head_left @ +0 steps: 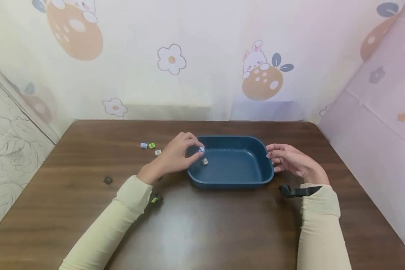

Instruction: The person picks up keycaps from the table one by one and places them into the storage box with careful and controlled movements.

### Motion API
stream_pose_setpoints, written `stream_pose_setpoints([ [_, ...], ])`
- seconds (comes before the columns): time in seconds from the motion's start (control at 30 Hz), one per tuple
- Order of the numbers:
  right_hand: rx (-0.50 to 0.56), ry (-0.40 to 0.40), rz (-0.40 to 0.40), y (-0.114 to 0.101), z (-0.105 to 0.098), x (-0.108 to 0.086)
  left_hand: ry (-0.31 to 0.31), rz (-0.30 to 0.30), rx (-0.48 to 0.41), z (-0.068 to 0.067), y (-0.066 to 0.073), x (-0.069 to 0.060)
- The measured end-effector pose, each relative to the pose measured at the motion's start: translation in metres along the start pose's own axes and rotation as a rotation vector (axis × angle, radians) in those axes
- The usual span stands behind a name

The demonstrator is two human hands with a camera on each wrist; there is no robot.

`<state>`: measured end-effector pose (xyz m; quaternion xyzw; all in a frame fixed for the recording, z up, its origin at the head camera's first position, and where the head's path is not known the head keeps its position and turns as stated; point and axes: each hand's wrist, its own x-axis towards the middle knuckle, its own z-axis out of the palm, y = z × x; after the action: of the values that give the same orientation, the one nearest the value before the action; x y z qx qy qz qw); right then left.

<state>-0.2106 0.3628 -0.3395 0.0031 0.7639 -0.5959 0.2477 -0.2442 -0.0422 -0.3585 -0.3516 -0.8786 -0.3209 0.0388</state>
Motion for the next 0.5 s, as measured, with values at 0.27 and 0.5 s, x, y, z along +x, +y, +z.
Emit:
stream_pose_setpoints([
  [0.27, 0.015, -0.157, -0.026, 0.009, -0.004, -0.004, 0.002, 0.021, -0.027, 0.008, 0.005, -0.006],
  [0.5, 0.071, -0.233, -0.056, 0.019, 0.001, -0.006, 0.007, -0.002, -0.039, 0.017, 0.012, -0.022],
])
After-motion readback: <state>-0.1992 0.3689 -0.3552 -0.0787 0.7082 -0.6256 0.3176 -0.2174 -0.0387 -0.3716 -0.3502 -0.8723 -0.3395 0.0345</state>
